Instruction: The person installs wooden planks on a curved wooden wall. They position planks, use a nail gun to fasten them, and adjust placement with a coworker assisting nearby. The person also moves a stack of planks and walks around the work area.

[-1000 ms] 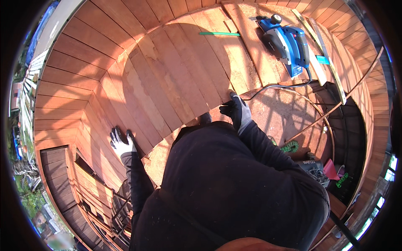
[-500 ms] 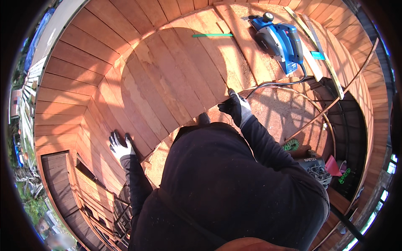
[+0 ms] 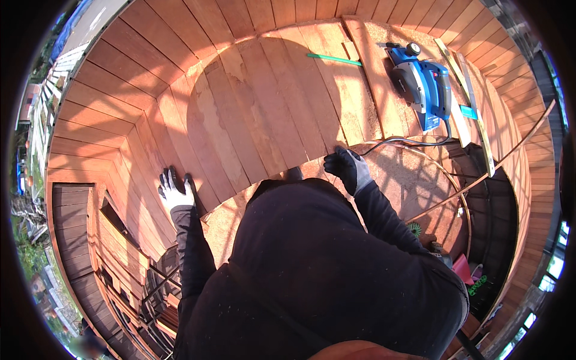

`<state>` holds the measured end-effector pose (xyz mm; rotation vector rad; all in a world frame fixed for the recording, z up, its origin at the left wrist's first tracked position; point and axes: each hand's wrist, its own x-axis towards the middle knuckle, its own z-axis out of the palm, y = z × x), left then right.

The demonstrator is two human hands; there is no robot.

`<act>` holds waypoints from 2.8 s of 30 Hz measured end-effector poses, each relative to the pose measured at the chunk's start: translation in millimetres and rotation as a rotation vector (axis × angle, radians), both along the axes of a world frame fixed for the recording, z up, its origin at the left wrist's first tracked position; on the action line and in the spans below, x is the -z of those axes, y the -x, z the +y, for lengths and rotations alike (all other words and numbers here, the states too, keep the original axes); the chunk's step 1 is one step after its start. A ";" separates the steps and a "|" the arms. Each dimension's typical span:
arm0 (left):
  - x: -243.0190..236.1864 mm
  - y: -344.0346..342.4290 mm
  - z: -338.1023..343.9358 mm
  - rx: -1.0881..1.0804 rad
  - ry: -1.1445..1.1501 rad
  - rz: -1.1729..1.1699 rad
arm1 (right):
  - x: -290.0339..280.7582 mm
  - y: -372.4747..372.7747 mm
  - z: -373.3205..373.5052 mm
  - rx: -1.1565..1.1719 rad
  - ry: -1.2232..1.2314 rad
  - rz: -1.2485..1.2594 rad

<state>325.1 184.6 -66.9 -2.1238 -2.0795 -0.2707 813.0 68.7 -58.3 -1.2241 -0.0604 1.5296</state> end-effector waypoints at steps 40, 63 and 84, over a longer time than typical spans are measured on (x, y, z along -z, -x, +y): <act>121.9 -43.0 -310.7 -0.428 0.799 -0.804 | -79.4 327.4 59.3 -1.451 -1.917 -0.906; 214.1 88.2 -497.1 -1.056 1.027 -1.419 | -50.0 161.7 -62.0 -1.248 -0.676 -1.329; 221.5 -103.8 -405.2 -0.841 1.099 -1.379 | -125.8 -263.7 66.7 0.021 -0.105 -1.938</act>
